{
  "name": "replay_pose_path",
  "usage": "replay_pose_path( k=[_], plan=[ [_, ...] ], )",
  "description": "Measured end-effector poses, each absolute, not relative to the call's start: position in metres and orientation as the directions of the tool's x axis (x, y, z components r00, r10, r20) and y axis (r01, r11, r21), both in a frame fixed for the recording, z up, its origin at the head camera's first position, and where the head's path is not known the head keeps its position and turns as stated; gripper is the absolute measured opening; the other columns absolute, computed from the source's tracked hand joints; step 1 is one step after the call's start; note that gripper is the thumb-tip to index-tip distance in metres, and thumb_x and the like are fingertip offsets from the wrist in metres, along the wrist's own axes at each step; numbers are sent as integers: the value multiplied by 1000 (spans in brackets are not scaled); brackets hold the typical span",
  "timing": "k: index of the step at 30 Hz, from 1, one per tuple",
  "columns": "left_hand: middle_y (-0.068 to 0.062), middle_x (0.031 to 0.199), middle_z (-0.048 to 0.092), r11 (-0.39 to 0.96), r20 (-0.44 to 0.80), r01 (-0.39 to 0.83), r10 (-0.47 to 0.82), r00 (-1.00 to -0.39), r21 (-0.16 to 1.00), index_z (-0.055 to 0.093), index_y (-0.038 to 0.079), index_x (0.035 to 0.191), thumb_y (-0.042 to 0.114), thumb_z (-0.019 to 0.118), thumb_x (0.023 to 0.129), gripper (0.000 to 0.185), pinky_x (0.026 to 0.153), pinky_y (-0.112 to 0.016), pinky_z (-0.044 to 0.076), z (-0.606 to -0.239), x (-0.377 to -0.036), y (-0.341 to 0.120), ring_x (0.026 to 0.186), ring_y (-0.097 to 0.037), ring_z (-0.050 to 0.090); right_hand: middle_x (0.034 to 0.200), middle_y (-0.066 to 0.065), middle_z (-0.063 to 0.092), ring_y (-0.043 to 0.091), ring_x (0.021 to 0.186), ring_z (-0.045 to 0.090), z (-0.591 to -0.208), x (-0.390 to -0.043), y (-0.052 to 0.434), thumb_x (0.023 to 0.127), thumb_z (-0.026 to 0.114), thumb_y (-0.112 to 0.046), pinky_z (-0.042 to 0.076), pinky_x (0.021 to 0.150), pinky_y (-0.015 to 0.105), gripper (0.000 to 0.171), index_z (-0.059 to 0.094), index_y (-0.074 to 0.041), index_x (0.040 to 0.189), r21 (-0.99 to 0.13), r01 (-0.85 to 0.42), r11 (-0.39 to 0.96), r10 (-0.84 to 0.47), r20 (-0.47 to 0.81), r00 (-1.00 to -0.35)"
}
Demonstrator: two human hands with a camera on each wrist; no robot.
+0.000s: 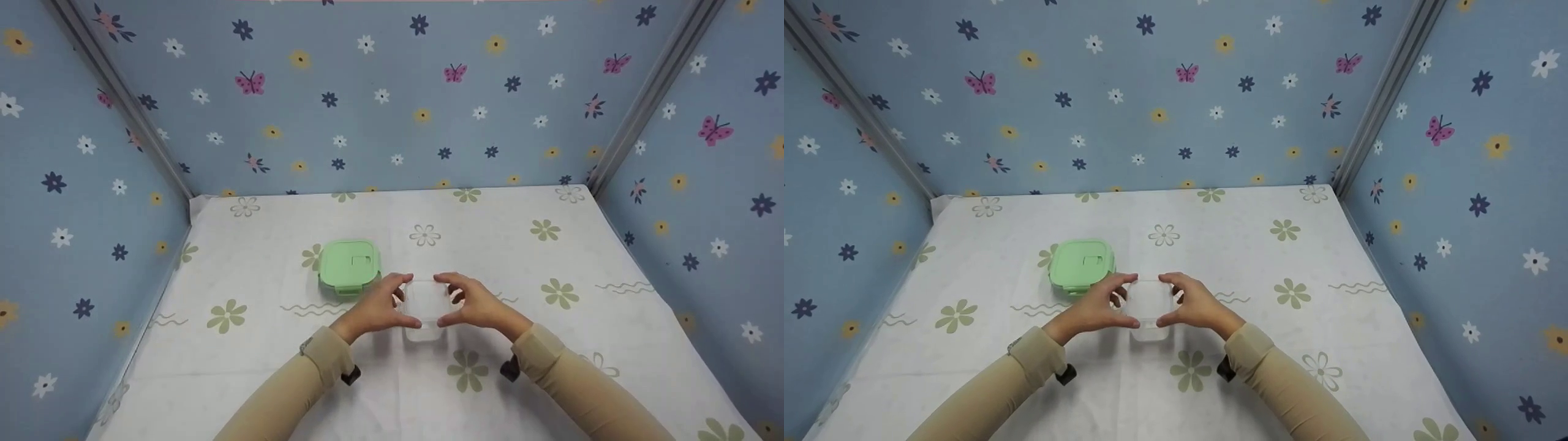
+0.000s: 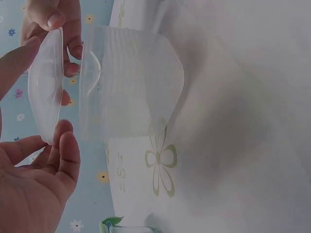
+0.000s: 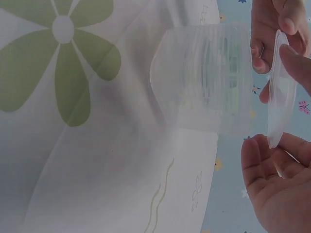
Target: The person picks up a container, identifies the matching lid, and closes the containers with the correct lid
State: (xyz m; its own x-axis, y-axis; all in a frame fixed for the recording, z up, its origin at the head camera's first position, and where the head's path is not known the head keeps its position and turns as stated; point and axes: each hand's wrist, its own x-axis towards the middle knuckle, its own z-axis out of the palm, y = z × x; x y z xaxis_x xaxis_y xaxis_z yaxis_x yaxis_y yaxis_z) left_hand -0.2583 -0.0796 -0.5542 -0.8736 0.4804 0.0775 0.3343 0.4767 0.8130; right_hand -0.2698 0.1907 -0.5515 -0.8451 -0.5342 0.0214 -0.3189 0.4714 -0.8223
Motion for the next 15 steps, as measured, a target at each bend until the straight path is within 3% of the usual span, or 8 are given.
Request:
replay_pose_path(
  k=[3,7,15],
  plan=[
    [-17,147,60,493,86,371,508,-857,787,52,-1,157,28,100,77,97,104,-48,56,-556,-258,-80,122,-33,62,157,21,58,39,131,61,-553,-270,192,77,99,-13,55,108,58,89,56,4,153,-828,-298,475,-530,2,-848],
    [-18,144,58,524,73,383,518,-852,761,51,-2,158,31,100,78,100,114,-56,49,-559,-259,-82,130,-35,54,160,22,55,43,144,54,-555,-269,191,78,98,-12,49,116,62,90,54,5,154,-831,-294,472,-540,-8,-842],
    [-18,140,55,557,39,391,539,-841,733,49,-6,158,36,100,77,104,117,-56,47,-566,-260,-83,130,-33,49,161,23,54,44,150,50,-563,-267,189,78,98,-11,46,120,62,91,53,6,154,-835,-293,465,-547,-11,-837]
  ],
)
